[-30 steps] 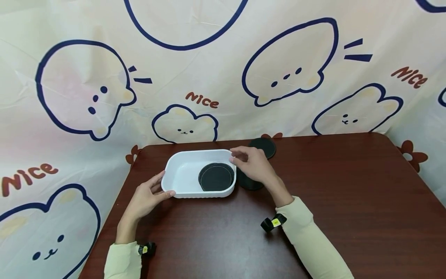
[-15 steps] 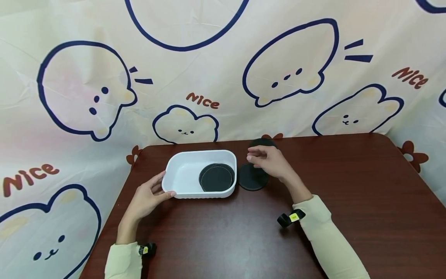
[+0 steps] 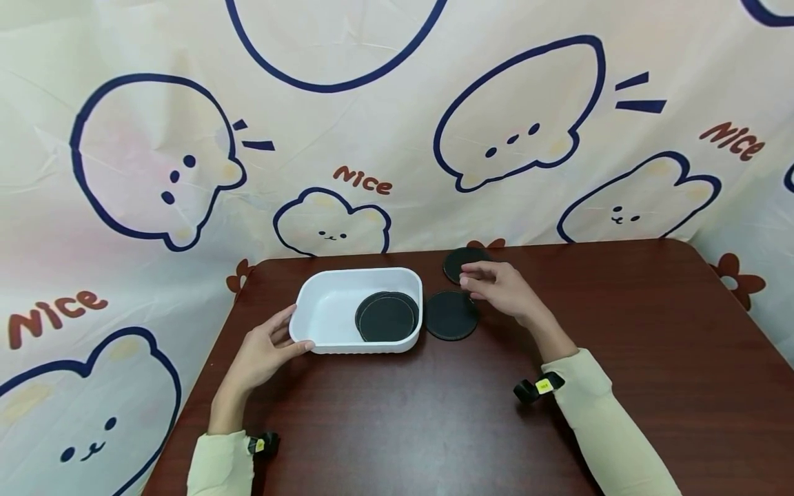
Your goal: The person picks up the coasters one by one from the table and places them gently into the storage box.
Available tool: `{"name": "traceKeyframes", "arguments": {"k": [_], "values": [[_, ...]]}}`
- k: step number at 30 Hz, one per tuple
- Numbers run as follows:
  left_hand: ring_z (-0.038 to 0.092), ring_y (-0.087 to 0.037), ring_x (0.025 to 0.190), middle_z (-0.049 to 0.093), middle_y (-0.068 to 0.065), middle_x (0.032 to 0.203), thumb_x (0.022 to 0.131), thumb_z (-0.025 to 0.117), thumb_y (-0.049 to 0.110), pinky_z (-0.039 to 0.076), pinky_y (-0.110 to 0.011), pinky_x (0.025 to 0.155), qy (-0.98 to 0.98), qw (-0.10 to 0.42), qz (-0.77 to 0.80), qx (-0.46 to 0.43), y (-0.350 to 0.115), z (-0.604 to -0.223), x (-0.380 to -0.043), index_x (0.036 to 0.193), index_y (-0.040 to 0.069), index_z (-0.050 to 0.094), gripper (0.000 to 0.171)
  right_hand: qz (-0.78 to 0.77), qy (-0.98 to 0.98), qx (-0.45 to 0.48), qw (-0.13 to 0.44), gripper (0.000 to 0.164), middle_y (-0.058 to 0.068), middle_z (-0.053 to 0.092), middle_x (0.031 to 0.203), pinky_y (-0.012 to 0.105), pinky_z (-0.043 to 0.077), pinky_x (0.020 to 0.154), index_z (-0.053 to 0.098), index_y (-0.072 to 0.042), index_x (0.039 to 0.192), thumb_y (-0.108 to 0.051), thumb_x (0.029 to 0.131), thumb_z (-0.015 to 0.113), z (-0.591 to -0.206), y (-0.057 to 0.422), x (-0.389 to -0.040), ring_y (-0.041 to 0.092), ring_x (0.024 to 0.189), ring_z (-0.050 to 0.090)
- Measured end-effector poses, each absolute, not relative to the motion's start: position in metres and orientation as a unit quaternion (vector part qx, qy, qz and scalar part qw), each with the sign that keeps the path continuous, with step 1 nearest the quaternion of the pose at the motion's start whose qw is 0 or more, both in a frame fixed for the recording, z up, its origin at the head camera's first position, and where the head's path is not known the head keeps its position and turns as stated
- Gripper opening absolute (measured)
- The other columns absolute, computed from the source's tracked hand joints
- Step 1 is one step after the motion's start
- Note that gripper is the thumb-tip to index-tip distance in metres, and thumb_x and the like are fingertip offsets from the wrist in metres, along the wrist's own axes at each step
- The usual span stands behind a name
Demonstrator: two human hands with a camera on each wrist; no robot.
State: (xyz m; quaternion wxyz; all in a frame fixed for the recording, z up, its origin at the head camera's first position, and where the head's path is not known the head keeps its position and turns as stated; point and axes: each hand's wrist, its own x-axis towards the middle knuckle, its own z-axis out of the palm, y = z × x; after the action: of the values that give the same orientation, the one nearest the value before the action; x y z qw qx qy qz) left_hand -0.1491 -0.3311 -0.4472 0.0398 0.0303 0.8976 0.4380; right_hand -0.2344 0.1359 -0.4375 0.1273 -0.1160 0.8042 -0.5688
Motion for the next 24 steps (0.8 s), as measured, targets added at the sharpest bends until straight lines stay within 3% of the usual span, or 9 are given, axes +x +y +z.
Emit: {"name": "traceKeyframes", "arguments": {"k": [12,24], "values": [[0.062,-0.045,0.139,0.05,-0.028,0.162,0.093,0.087,0.029,0.062,-0.039,0.099,0.9,0.036,0.433,0.029,-0.331,-0.448,-0.149,0.167,0.003,0.036,0.094,-0.483,0.849,-0.162,0.138,0.068,0.019,0.051,0.164,0.06,0.044,0.122,0.042,-0.004,0.164,-0.038,0.109,0.065,-0.454,0.158,-0.235,0.04,0.152,0.051],[0.06,-0.044,0.141,0.049,-0.028,0.163,0.093,0.087,0.031,0.061,-0.042,0.101,0.901,0.038,0.43,0.026,-0.331,-0.448,-0.149,0.167,0.004,0.036,0.094,-0.429,0.857,-0.246,0.144,0.075,0.02,0.04,0.171,0.063,0.037,0.126,0.036,-0.002,0.166,-0.034,0.107,0.068,-0.463,0.157,-0.237,0.043,0.159,0.039]]}}
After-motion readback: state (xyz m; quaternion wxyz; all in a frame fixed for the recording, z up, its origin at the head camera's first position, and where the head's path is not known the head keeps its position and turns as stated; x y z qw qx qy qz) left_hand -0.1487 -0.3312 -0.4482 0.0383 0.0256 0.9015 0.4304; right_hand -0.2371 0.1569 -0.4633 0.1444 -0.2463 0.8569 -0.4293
